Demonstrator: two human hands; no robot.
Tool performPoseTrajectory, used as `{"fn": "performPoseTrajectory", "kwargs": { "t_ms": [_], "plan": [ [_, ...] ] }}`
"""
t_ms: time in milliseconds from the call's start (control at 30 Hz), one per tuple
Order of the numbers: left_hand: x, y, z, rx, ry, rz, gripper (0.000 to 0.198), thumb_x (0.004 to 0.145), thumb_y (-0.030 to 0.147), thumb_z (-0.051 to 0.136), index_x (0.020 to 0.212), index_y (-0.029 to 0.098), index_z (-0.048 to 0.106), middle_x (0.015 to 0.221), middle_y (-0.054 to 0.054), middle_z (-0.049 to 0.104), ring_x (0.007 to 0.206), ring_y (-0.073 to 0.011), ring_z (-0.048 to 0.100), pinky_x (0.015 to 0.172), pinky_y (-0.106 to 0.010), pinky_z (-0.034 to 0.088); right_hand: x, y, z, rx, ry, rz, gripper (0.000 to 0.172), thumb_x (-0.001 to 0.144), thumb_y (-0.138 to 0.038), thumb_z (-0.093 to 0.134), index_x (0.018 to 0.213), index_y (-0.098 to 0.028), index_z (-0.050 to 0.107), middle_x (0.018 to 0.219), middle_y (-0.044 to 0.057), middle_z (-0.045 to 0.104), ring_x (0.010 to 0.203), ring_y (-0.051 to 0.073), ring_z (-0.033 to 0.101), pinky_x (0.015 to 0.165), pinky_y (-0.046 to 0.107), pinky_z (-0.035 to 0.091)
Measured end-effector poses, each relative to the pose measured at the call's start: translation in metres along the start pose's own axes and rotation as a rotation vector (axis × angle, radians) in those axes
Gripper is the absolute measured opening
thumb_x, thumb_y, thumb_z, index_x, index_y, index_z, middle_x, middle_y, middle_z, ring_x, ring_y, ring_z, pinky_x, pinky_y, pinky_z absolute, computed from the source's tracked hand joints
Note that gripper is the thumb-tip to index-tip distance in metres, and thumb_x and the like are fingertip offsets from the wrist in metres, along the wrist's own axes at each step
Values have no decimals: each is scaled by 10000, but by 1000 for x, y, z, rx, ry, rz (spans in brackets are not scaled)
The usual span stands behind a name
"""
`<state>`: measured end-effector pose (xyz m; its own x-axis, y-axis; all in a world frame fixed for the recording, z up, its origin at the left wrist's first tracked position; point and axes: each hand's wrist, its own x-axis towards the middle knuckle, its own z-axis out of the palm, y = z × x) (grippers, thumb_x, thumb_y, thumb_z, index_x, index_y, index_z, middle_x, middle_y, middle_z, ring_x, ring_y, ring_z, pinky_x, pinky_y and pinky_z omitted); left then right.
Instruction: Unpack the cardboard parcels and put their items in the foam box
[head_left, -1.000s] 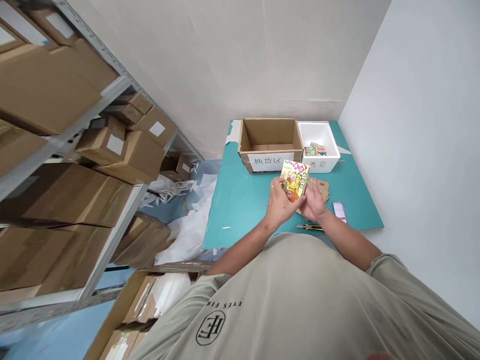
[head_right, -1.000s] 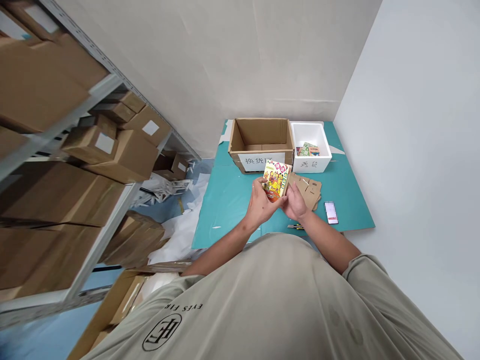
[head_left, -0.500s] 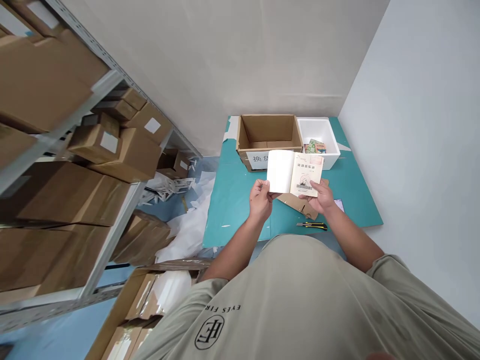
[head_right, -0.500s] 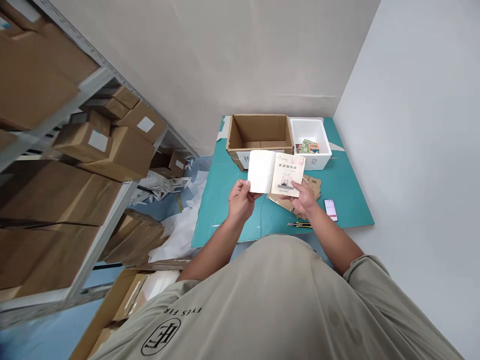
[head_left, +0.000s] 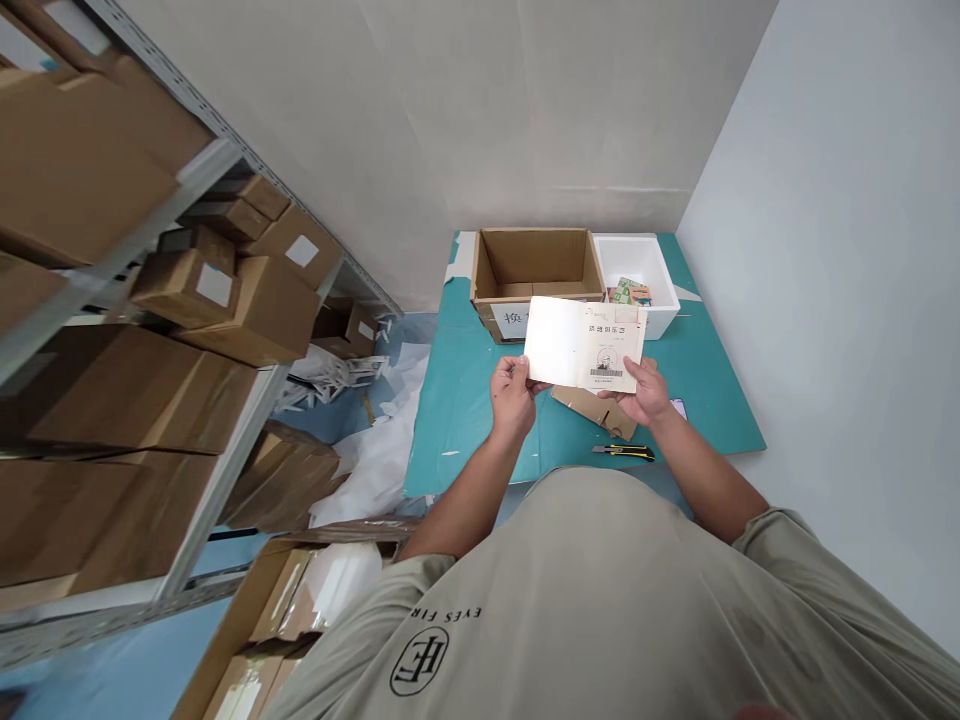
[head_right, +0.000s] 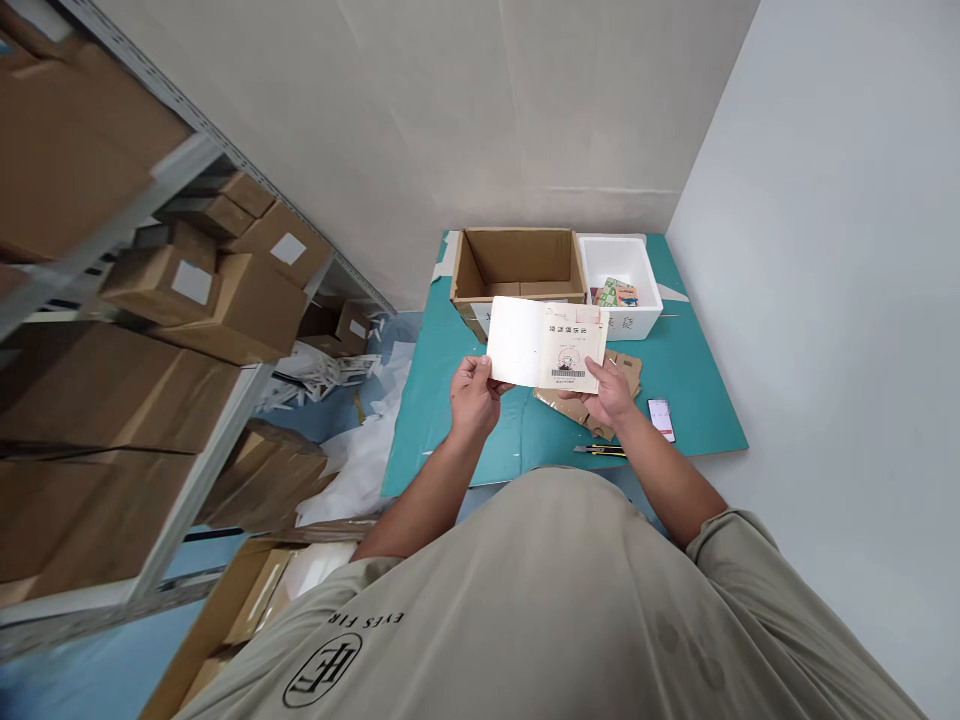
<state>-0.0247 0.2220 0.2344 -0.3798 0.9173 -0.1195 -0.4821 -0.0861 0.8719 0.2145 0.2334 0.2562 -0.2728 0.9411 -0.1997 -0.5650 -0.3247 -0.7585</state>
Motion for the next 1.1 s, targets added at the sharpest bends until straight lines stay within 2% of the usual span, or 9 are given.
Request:
{"fn": "performPoseTrajectory", "kwargs": {
  "t_ms": [100, 167, 267, 400, 667, 833, 1000, 1100],
  "plan": [
    [6, -5, -3, 11, 10, -24, 690, 770, 755, 1004, 913, 252, 553, 768, 38, 717, 626, -130, 709, 619, -271, 657, 0, 1, 3, 6, -16, 19, 521, 1108, -508, 684, 1572, -274, 639, 1365, 105, 867, 1200, 341, 860, 709, 451, 801],
    [9, -8, -2, 22, 26, -23, 691, 755, 756, 1005, 913, 247, 565, 762, 36, 724, 598, -121, 694, 574, -242, 616, 0, 2, 5, 6, -19, 21, 525, 1111, -515, 667, 1576, -273, 633, 1356, 107, 871, 1200, 347, 861, 721, 467, 800],
    [9, -11, 0, 26, 52, 6, 697, 679, 705, 1048, 881, 238, 573, 725, 38, 721, 588, -116, 682, 542, -210, 559, 1, 5, 7, -6, 2, 0, 539, 1060, -397, 707, 1576, -271, 623, 1347, 104, 876, 1160, 350, 867, 716, 494, 798],
    [7, -11, 5, 21, 76, 14, 675, 573, 572, 1079, 865, 229, 576, 740, 34, 760, 636, -135, 724, 569, -213, 573, 1, 8, 6, -20, 15, -28, 583, 975, -289, 743, 1547, -261, 634, 1347, 102, 879, 1151, 354, 865, 719, 504, 801],
    [6, -8, 5, 35, 96, 12, 579, 615, 486, 1020, 861, 232, 561, 701, 38, 735, 591, -125, 708, 562, -220, 579, 3, 8, 0, -26, -2, -33, 531, 941, -292, 773, 1460, -259, 670, 1347, 101, 878, 1218, 372, 849, 738, 516, 809],
    [7, -9, 3, 40, 99, -7, 582, 631, 493, 1012, 868, 243, 542, 715, 39, 735, 622, -138, 710, 593, -237, 575, 3, 7, 1, -29, -9, -32, 520, 941, -289, 760, 1452, -254, 676, 1368, 115, 869, 1280, 385, 825, 777, 549, 809],
    [8, -11, 0, 43, 77, -35, 585, 648, 496, 1012, 884, 250, 537, 737, 35, 739, 659, -161, 735, 662, -298, 623, 1, 5, 3, -46, -1, -28, 497, 949, -299, 758, 1439, -252, 684, 1350, 128, 871, 1326, 397, 807, 816, 573, 807],
    [9, -12, -3, 17, 61, -58, 608, 629, 531, 1036, 898, 246, 572, 742, 30, 752, 646, -157, 733, 647, -286, 613, 2, 6, 4, -49, -4, -32, 527, 936, -305, 767, 1452, -247, 674, 1358, 133, 868, 1322, 396, 810, 823, 574, 806]
  ]
}}
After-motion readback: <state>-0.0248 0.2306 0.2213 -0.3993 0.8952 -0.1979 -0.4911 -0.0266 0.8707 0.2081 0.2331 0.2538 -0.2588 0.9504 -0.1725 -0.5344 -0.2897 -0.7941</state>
